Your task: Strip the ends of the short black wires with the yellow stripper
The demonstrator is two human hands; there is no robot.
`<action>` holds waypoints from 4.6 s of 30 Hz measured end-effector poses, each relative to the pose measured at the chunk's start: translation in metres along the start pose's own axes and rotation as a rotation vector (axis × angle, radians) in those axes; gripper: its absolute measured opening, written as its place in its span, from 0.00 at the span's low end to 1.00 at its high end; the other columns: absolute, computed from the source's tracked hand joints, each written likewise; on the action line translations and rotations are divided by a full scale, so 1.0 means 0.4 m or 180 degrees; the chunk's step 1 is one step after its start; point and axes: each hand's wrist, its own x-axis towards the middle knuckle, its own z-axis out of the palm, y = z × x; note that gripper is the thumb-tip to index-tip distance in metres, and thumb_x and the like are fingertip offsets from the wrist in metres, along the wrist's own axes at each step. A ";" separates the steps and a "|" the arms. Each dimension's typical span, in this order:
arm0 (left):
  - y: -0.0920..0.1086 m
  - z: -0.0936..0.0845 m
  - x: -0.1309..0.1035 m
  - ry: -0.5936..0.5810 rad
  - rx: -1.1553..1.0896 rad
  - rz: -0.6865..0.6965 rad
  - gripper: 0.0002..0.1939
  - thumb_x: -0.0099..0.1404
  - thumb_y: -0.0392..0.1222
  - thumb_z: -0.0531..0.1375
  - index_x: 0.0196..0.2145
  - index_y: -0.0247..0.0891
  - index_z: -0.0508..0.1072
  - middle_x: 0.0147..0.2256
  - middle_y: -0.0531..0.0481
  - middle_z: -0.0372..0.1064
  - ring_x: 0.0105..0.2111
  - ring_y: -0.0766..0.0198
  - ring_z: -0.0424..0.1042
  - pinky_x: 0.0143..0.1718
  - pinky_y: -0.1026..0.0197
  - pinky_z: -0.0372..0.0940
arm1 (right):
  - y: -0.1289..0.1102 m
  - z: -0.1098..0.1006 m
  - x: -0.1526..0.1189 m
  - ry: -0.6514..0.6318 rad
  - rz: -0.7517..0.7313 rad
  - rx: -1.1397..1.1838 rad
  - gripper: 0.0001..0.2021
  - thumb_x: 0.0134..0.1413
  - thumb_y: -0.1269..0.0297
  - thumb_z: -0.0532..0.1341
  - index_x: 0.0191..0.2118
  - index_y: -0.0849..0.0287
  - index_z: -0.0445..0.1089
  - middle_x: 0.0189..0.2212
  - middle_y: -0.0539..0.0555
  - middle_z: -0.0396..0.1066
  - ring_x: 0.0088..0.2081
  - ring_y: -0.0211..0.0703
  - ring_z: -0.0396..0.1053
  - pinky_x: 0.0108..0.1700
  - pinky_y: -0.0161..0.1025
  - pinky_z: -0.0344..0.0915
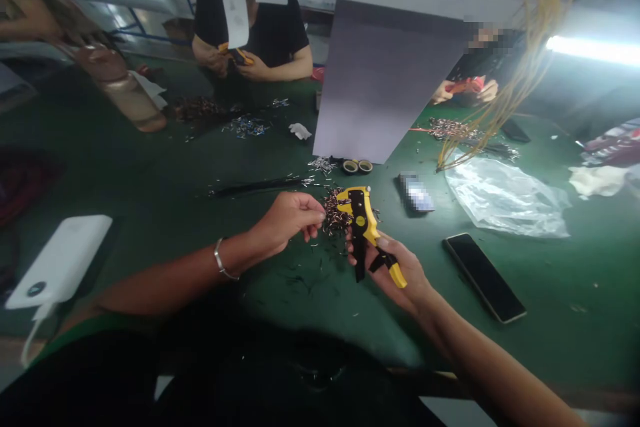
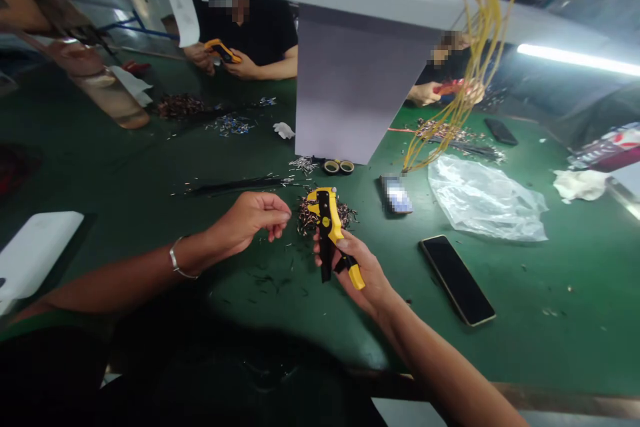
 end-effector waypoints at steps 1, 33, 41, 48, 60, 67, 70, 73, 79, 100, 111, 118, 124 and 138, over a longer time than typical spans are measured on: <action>-0.001 0.005 0.001 0.0037 0.0037 0.0032 0.02 0.48 0.36 0.62 0.22 0.37 0.71 0.18 0.53 0.66 0.16 0.69 0.65 0.16 0.63 0.59 | 0.001 0.003 0.001 -0.0036 -0.0012 0.0007 0.13 0.48 0.64 0.59 0.41 0.58 0.72 0.40 0.57 0.71 0.37 0.46 0.69 0.36 0.42 0.69; 0.001 0.051 -0.043 0.0243 0.0112 0.0637 0.04 0.51 0.34 0.59 0.21 0.37 0.66 0.17 0.58 0.64 0.16 0.74 0.63 0.19 0.68 0.61 | 0.044 0.050 0.022 0.0330 -0.0847 -0.1878 0.16 0.36 0.68 0.60 0.38 0.57 0.69 0.27 0.48 0.70 0.31 0.42 0.67 0.34 0.38 0.65; -0.011 0.049 -0.044 0.0257 0.0278 0.0552 0.02 0.50 0.36 0.60 0.23 0.37 0.68 0.20 0.54 0.68 0.21 0.69 0.70 0.23 0.65 0.66 | 0.068 0.035 0.028 0.0390 -0.1062 -0.2236 0.16 0.41 0.68 0.60 0.41 0.56 0.69 0.30 0.49 0.68 0.30 0.41 0.62 0.32 0.36 0.62; -0.028 0.050 -0.041 0.0256 0.0274 0.0578 0.02 0.50 0.36 0.59 0.23 0.37 0.67 0.20 0.53 0.69 0.21 0.69 0.70 0.24 0.65 0.66 | 0.078 0.036 0.030 0.0395 -0.1144 -0.2238 0.15 0.42 0.68 0.61 0.41 0.56 0.69 0.31 0.50 0.68 0.31 0.42 0.62 0.34 0.37 0.63; -0.031 0.053 -0.041 0.0255 0.0382 0.0663 0.01 0.50 0.35 0.58 0.22 0.37 0.68 0.21 0.53 0.69 0.22 0.70 0.68 0.24 0.66 0.65 | 0.089 0.032 0.035 0.0435 -0.1290 -0.2531 0.10 0.47 0.65 0.62 0.39 0.57 0.68 0.29 0.49 0.66 0.29 0.40 0.60 0.33 0.38 0.61; -0.037 0.056 -0.045 0.0217 0.0372 0.0686 0.03 0.50 0.35 0.58 0.22 0.37 0.67 0.21 0.54 0.68 0.22 0.70 0.68 0.24 0.66 0.65 | 0.098 0.026 0.036 0.0448 -0.1413 -0.2741 0.09 0.48 0.65 0.61 0.38 0.57 0.67 0.28 0.50 0.66 0.29 0.41 0.62 0.32 0.39 0.62; -0.042 0.055 -0.044 0.0206 0.0406 0.0699 0.03 0.51 0.35 0.58 0.22 0.37 0.67 0.21 0.54 0.68 0.22 0.70 0.68 0.24 0.66 0.65 | 0.100 0.026 0.036 0.0474 -0.1428 -0.2828 0.07 0.49 0.66 0.61 0.37 0.56 0.65 0.27 0.49 0.66 0.28 0.41 0.62 0.31 0.39 0.62; -0.043 0.055 -0.043 0.0180 0.0329 0.0662 0.03 0.51 0.36 0.58 0.22 0.37 0.67 0.21 0.54 0.68 0.21 0.70 0.68 0.24 0.66 0.66 | 0.103 0.026 0.036 0.0522 -0.1456 -0.2888 0.07 0.49 0.66 0.60 0.36 0.57 0.65 0.27 0.49 0.66 0.27 0.40 0.62 0.31 0.39 0.62; -0.037 0.057 -0.045 0.0219 0.0374 0.0623 0.02 0.50 0.35 0.58 0.22 0.37 0.67 0.21 0.53 0.69 0.22 0.69 0.70 0.25 0.65 0.66 | 0.102 0.032 0.035 0.0598 -0.1481 -0.2978 0.06 0.47 0.68 0.60 0.34 0.56 0.64 0.24 0.48 0.66 0.24 0.39 0.61 0.28 0.38 0.61; -0.045 0.053 -0.024 -0.0069 0.0278 0.0282 0.01 0.51 0.34 0.60 0.23 0.35 0.71 0.21 0.52 0.71 0.23 0.69 0.71 0.28 0.64 0.68 | 0.115 0.033 0.052 0.0763 -0.1923 -0.3034 0.08 0.42 0.71 0.58 0.33 0.56 0.64 0.24 0.47 0.68 0.23 0.37 0.61 0.27 0.36 0.60; -0.025 0.056 -0.025 -0.0028 0.0260 0.0154 0.02 0.50 0.32 0.59 0.23 0.34 0.72 0.21 0.54 0.70 0.22 0.71 0.70 0.28 0.66 0.68 | 0.134 0.014 0.059 0.0821 -0.1798 -0.3084 0.11 0.40 0.70 0.58 0.35 0.58 0.68 0.25 0.48 0.70 0.25 0.38 0.63 0.29 0.36 0.62; -0.019 0.057 -0.028 -0.0066 0.0255 0.0095 0.03 0.50 0.31 0.59 0.22 0.36 0.71 0.21 0.54 0.72 0.23 0.69 0.72 0.28 0.66 0.68 | 0.117 0.017 0.054 0.0585 -0.1696 -0.3010 0.07 0.42 0.69 0.58 0.32 0.59 0.67 0.25 0.49 0.70 0.25 0.38 0.64 0.30 0.35 0.62; -0.028 0.059 -0.023 -0.0003 0.0265 0.0084 0.03 0.50 0.30 0.59 0.23 0.34 0.72 0.21 0.53 0.72 0.22 0.69 0.72 0.28 0.65 0.69 | 0.113 0.014 0.052 0.0548 -0.1724 -0.3137 0.06 0.43 0.68 0.57 0.32 0.59 0.66 0.23 0.48 0.66 0.24 0.37 0.61 0.29 0.35 0.60; -0.026 0.057 -0.016 0.0072 0.0183 0.0075 0.05 0.50 0.28 0.60 0.22 0.34 0.73 0.20 0.54 0.72 0.21 0.69 0.72 0.25 0.66 0.68 | 0.138 0.005 0.083 0.0532 -0.1795 -0.2965 0.08 0.41 0.68 0.56 0.32 0.57 0.61 0.22 0.45 0.61 0.22 0.35 0.56 0.26 0.33 0.57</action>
